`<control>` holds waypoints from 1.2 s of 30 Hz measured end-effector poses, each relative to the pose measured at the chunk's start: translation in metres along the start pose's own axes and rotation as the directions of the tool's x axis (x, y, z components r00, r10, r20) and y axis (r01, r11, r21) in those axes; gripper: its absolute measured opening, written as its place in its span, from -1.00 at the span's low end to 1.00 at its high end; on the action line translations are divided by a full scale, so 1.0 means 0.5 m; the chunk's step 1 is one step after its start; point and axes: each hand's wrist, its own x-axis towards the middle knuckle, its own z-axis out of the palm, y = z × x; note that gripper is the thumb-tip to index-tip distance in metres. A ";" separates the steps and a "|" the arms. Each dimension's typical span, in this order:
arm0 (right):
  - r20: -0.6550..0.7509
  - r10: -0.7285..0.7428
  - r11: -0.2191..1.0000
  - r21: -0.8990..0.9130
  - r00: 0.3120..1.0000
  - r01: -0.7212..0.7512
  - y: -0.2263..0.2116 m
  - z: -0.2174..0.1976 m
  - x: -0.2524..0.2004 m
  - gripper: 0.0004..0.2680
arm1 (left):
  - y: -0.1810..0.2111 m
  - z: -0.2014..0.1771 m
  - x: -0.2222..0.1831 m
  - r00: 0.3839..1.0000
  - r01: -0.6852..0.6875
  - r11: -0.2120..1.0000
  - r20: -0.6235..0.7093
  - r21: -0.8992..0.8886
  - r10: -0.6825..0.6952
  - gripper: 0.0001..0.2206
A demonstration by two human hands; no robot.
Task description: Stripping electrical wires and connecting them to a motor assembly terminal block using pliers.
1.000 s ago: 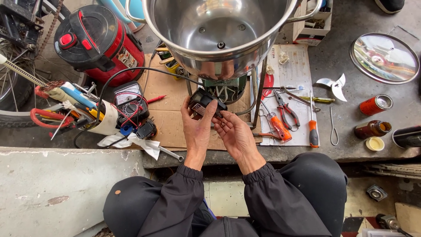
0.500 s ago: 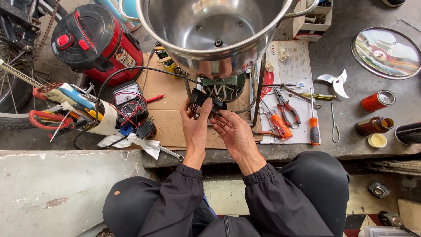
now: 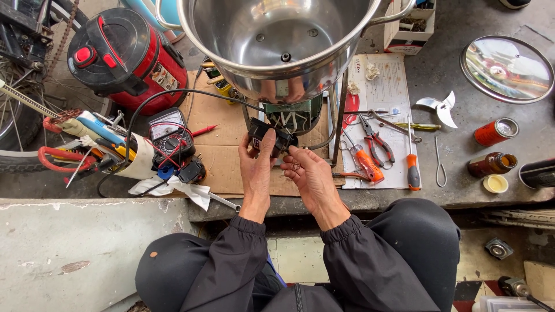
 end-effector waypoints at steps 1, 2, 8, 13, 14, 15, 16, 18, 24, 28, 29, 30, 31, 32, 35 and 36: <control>-0.004 -0.018 0.999 -0.043 1.000 0.017 -0.001 0.003 -0.004 -0.83 | -0.001 -0.001 0.001 1.000 0.001 1.000 0.000 -0.001 -0.001 0.06; -0.007 -0.036 0.996 -0.087 0.999 0.035 -0.003 0.007 -0.009 -0.84 | -0.002 -0.002 0.002 1.000 0.003 1.000 -0.001 -0.002 -0.003 0.05; -0.040 -0.108 0.977 -0.191 0.993 0.098 -0.003 0.011 -0.013 -0.87 | 0.002 0.000 -0.003 1.000 -0.001 1.000 0.001 -0.015 0.001 0.04; -0.075 -0.147 0.965 -0.228 0.986 0.127 0.000 0.004 -0.004 -0.88 | -0.006 0.004 0.003 1.000 0.007 0.999 0.010 -0.040 -0.006 0.05; -0.084 -0.159 0.962 -0.236 0.984 0.135 0.001 0.003 -0.004 -0.88 | -0.009 0.003 0.006 1.000 0.009 0.999 0.014 -0.040 -0.008 0.05; -0.083 -0.158 0.962 -0.237 0.984 0.134 0.002 0.003 -0.004 -0.88 | -0.010 0.001 0.007 1.000 0.009 0.999 0.012 -0.040 -0.008 0.05; -0.081 -0.159 0.962 -0.237 0.984 0.135 0.004 0.004 -0.004 -0.88 | -0.011 -0.001 0.007 0.999 0.032 0.998 0.018 -0.052 -0.031 0.05; -0.078 -0.161 0.961 -0.239 0.984 0.138 -0.004 0.009 -0.012 -0.88 | -0.018 -0.005 0.014 0.998 0.054 0.996 0.024 -0.066 -0.053 0.06; -0.116 -0.132 0.978 -0.176 0.984 0.110 -0.034 0.000 -0.051 -0.80 | -0.029 -0.014 0.021 0.974 0.198 0.952 0.160 -0.234 -0.163 0.04; -0.158 -0.077 0.997 -0.043 0.984 0.071 -0.041 -0.026 -0.074 -0.76 | -0.045 -0.012 0.034 0.952 0.297 0.911 0.165 -0.285 -0.258 0.00; -0.153 -0.057 0.998 0.005 0.987 0.058 -0.042 -0.031 -0.079 -0.74 | -0.052 -0.013 0.041 0.947 0.313 0.907 0.167 -0.283 -0.275 0.00; -0.153 -0.058 0.998 0.006 0.987 0.059 -0.043 -0.035 -0.083 -0.74 | -0.049 -0.011 0.038 0.947 0.312 0.907 0.167 -0.283 -0.274 0.00; -0.145 -0.040 0.998 0.050 0.989 0.047 -0.044 -0.040 -0.088 -0.72 | -0.046 -0.010 0.035 0.946 0.316 0.906 0.170 -0.281 -0.277 0.01; -0.135 -0.022 0.995 0.093 0.991 0.035 -0.044 -0.045 -0.093 -0.71 | -0.043 -0.010 0.032 0.945 0.319 0.905 0.172 -0.280 -0.280 0.01; -0.084 0.028 0.985 0.170 0.996 -0.014 -0.046 -0.062 -0.093 -0.65 | -0.063 -0.015 0.042 0.946 0.313 0.906 0.180 -0.286 -0.270 0.01; -0.083 0.028 0.986 0.168 0.996 -0.013 -0.049 -0.062 -0.099 -0.65 | -0.055 -0.014 0.031 0.946 0.312 0.905 0.180 -0.288 -0.269 0.01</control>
